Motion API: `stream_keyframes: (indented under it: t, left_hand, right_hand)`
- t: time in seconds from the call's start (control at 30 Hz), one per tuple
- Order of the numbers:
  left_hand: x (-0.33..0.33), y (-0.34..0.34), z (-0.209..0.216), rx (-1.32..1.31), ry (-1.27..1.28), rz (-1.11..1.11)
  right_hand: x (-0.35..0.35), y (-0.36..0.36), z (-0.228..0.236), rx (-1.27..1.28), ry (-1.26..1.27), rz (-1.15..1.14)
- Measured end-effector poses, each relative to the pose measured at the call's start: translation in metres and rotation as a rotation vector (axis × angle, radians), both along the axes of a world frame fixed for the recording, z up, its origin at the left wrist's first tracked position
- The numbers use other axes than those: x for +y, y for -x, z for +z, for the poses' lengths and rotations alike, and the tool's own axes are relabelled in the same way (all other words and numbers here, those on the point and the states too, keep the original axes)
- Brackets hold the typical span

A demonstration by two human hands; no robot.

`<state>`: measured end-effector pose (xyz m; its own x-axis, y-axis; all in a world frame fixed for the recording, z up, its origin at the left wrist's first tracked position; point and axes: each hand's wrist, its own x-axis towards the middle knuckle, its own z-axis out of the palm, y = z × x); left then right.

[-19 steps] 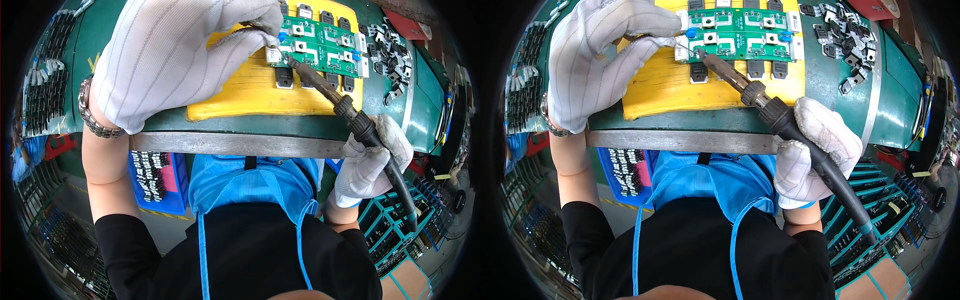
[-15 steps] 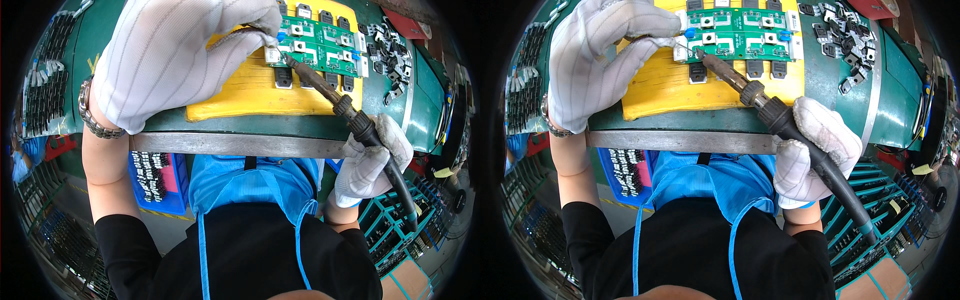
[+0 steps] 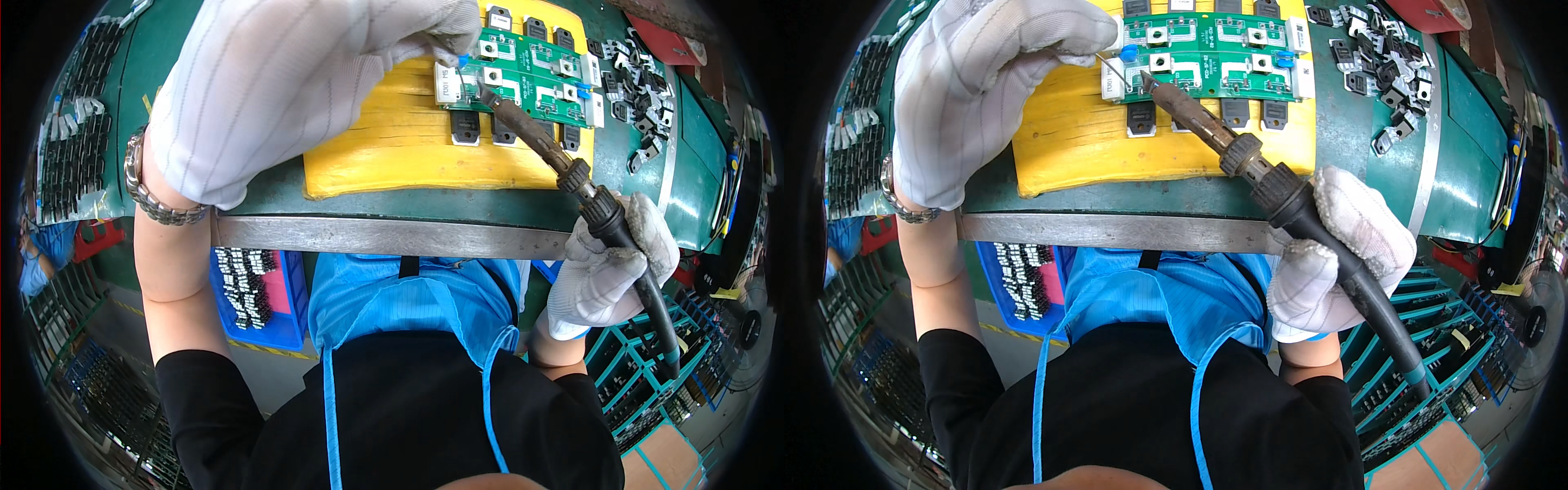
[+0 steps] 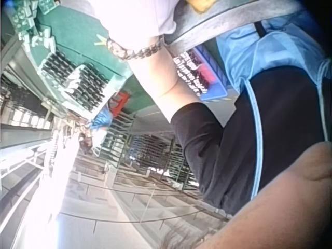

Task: The person solders electronic components onto a green circuit board using a soldering iron and soldering wire.

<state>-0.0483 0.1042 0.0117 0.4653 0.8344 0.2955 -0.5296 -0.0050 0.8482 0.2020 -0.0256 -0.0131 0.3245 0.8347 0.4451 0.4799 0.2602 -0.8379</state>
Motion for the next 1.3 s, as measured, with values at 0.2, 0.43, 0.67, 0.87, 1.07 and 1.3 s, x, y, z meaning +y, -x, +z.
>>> stream_keyframes:
  t: [0.2,0.43,0.67,0.87,1.07,1.3]
  left_hand:
    - [0.0,0.003,0.002,0.178,-0.012,0.115]
    - [0.002,0.003,0.004,0.17,-0.185,0.155]
    - [0.019,0.01,0.011,0.834,-1.248,0.465]
    - [0.017,0.01,-0.003,0.843,-1.197,0.498]
    - [0.019,0.012,-0.004,0.91,-1.316,0.41]
    - [0.025,0.008,-0.006,0.821,-1.308,0.661]
  right_hand:
    - [0.001,-0.001,0.002,-0.053,0.073,0.094]
    - [0.007,0.001,0.009,-0.183,0.047,0.126]
    - [0.006,-0.001,0.008,-0.19,0.076,0.124]
    - [0.007,0.0,0.009,-0.122,0.092,0.123]
    - [0.008,-0.002,0.006,-0.139,0.082,0.153]
    - [0.009,-0.007,0.01,-0.115,0.096,0.228]
